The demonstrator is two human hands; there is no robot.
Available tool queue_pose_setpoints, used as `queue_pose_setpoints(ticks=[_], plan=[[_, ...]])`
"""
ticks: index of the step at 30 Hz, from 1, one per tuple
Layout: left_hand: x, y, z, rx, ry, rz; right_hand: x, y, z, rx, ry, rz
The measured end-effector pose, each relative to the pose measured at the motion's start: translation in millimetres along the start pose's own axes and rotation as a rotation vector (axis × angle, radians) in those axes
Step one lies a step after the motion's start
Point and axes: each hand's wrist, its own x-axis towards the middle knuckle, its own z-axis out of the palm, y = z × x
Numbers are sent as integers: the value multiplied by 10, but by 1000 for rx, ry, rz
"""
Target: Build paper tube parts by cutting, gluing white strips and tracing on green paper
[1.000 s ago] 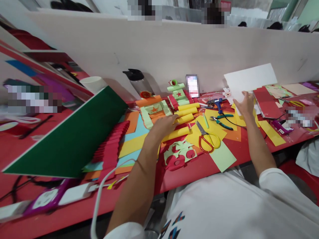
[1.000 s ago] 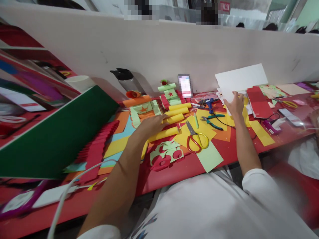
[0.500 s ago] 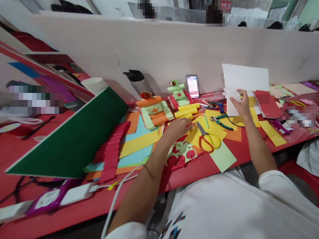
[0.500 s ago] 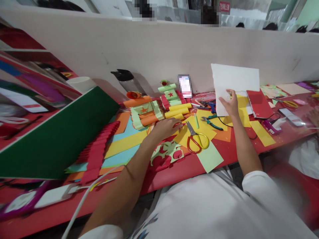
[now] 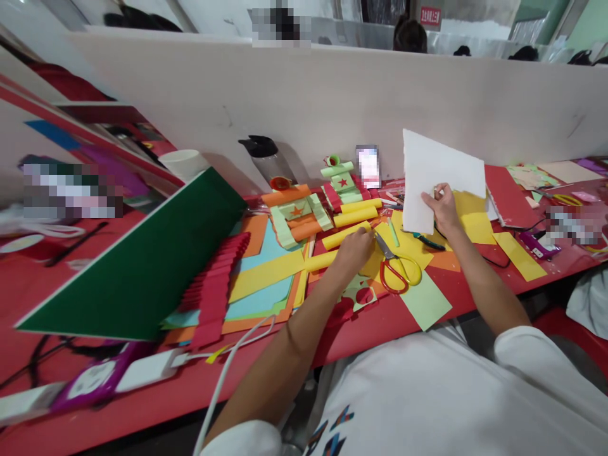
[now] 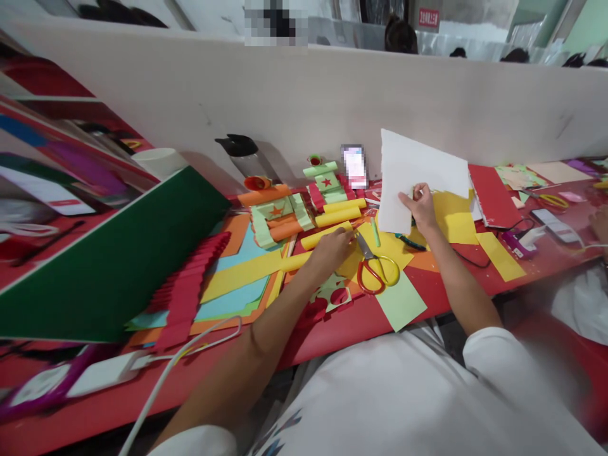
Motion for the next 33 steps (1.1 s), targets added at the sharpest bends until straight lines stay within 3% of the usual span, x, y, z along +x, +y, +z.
queue_pose_setpoints(ticks=[7, 11, 16, 19, 22, 27, 33], plan=[[37, -45, 29, -134, 36, -25, -12, 25, -14, -75, -43, -19], [87, -204, -20, -318, 90, -82, -17, -27, -29, -128, -46, -59], [194, -509, 2, -778, 237, -56, -25, -64, -37, -144, -12, -89], [204, -605, 13, -1161, 201, -51, -13, -63, -53, -124, 6, -88], [161, -631, -28, -1351, 161, -79, 11, -52, -76, -131, 9, -72], [88, -648, -113, -1201, 142, -46, 35, -38, -98, -126, 22, -77], [55, -619, -126, -495, 175, -88, 30, -39, -113, -88, 22, -76]])
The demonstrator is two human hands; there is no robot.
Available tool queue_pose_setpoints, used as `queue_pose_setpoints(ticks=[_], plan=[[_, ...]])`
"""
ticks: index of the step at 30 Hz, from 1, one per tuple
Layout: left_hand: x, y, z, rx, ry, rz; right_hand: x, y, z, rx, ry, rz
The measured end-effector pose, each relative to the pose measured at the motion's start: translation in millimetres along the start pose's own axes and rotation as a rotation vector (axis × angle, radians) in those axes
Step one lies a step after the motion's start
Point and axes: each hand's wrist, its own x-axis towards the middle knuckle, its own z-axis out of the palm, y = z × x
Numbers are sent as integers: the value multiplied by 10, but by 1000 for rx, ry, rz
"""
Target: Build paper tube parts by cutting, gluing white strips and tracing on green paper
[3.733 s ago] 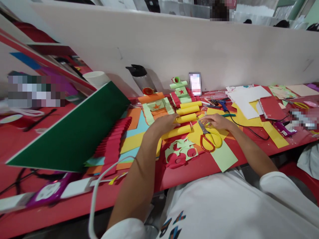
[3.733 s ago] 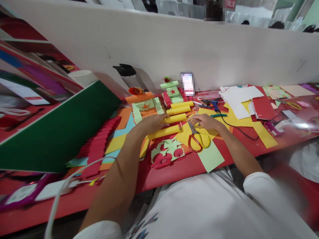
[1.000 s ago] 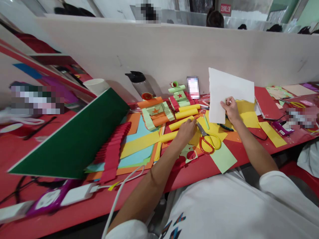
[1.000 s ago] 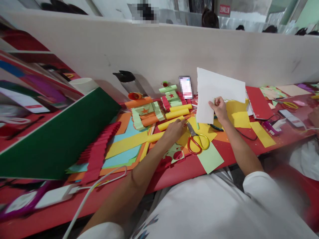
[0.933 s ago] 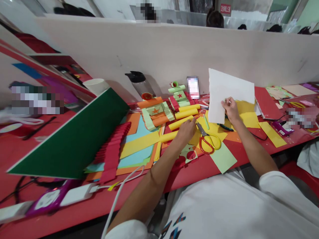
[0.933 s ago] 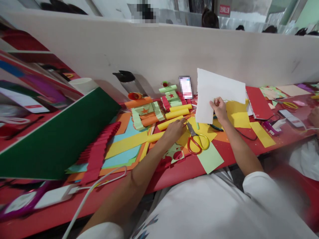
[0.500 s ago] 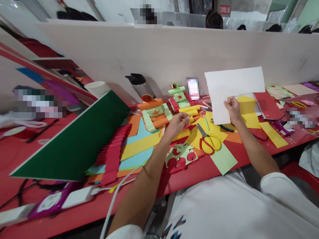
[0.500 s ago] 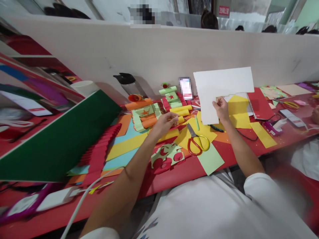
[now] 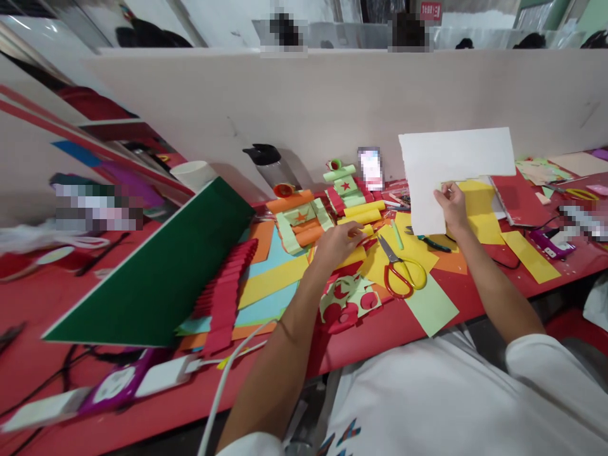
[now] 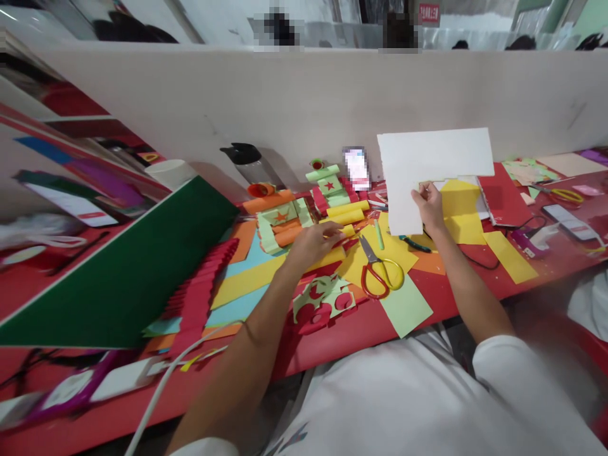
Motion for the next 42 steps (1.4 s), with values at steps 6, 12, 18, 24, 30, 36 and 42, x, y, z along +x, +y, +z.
queue_pose_setpoints(ticks=[6, 12, 18, 24, 30, 36, 42], plan=[[18, -134, -32, 333, -57, 23, 9, 2, -7, 2, -3, 4], [17, -311, -174, 431, -84, -33, 0, -17, -4, 31, -14, 17], [-6, -411, -215, 482, -113, 32, -17, -6, 9, 32, -22, 25], [46, -220, -88, 458, -27, 140, -53, -36, 28, 37, -15, 15], [342, 175, 116, 632, -129, 253, -78, 3, 44, 3, -27, 2], [553, 361, 345, 763, -208, 274, -123, 23, 122, 69, -25, 53], [582, 342, 419, 749, -194, 304, -173, -19, 179, 124, -3, 138]])
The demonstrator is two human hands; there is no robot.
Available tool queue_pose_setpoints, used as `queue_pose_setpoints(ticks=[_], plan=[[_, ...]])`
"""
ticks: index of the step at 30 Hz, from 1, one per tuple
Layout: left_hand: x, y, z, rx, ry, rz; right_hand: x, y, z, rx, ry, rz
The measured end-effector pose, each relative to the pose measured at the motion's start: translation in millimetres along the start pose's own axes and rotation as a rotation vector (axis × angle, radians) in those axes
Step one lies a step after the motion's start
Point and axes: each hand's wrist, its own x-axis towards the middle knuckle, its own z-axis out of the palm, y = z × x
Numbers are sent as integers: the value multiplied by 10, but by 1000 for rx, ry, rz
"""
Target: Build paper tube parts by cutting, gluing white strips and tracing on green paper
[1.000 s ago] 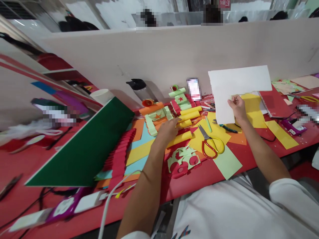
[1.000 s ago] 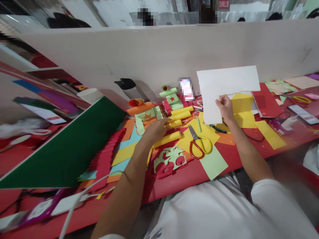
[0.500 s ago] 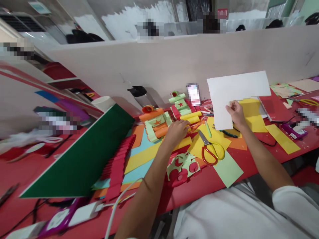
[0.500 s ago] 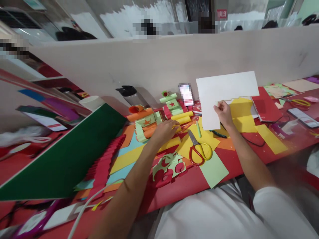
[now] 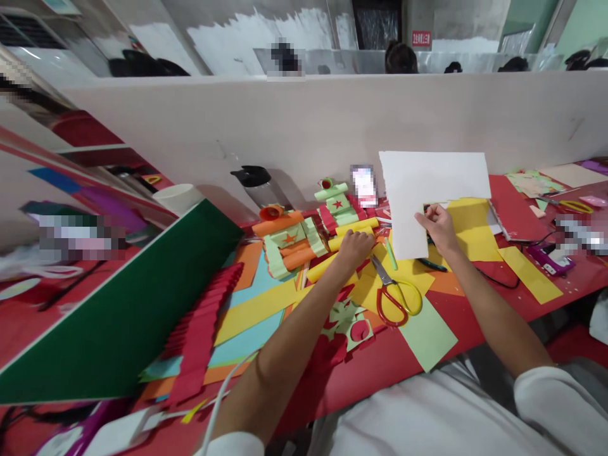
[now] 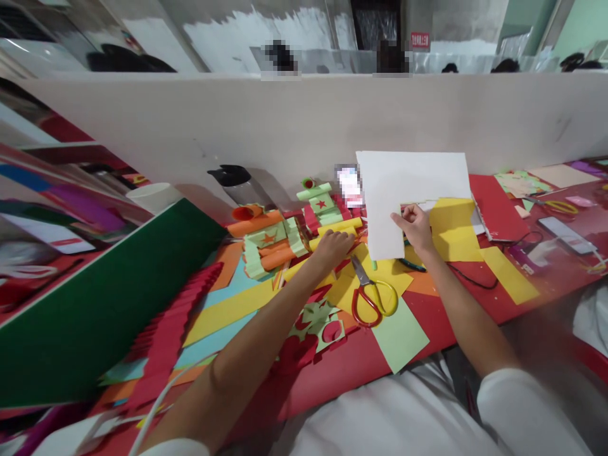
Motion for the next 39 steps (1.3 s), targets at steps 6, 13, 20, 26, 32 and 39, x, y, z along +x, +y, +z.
queue_pose_setpoints(ticks=[6, 13, 20, 26, 32, 39], plan=[[-27, -15, -62, -4, 21, 12, -18, 11, 6, -4, -15, 75], [-378, -94, -328, -415, 275, -84, -67, -58, 124, 235, 34, 136], [-718, 173, -319, -1465, 363, -110, -252, -182, 384, 393, 98, 150], [-728, 435, -278, -1814, 383, -224, -380, -92, 564, 394, 170, 121], [-693, 506, -231, -1919, 393, -282, -407, -42, 604, 311, 160, 64], [-683, 438, -202, -1956, 442, -342, -453, -51, 629, 322, 89, 111]])
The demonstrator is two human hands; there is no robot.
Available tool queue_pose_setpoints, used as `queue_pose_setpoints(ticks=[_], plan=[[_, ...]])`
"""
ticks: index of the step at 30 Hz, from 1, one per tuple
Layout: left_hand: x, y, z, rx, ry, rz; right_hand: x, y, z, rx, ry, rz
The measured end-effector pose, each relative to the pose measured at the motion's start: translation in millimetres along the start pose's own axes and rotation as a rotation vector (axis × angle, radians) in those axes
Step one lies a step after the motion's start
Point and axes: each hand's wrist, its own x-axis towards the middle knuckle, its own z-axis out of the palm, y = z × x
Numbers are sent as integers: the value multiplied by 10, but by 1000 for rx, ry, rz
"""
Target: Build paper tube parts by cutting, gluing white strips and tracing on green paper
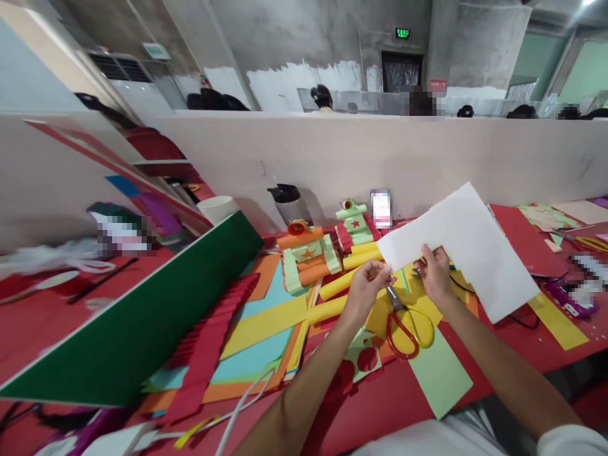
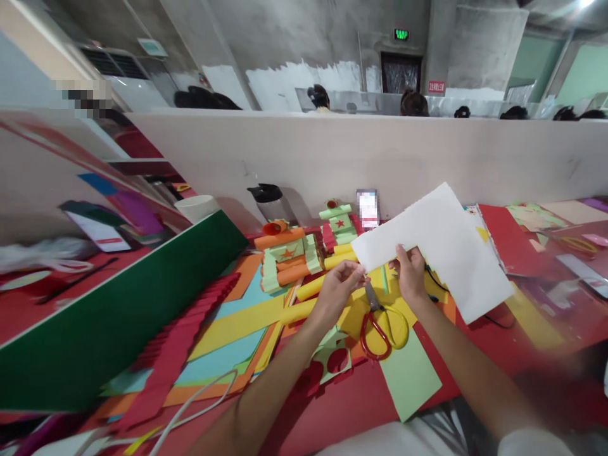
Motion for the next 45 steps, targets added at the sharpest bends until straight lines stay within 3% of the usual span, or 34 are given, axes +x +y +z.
queue_pose_setpoints(ticks=[16, 25, 33, 39, 45], plan=[[-34, 118, -40, 137, 28, 65, -87, 68, -13, -146, -65, -69], [-16, 36, -19, 77, 75, 46, -116, 113, -62, -175, -67, -35], [-37, 84, -44, 124, 23, -3, -174, 79, -79, -218, -78, -32], [-72, 34, -48, 60, -22, -87, -298, -7, 0, -342, -248, 130], [-101, 77, -58, 16, -109, -168, -293, -82, 6, -294, -353, 276]])
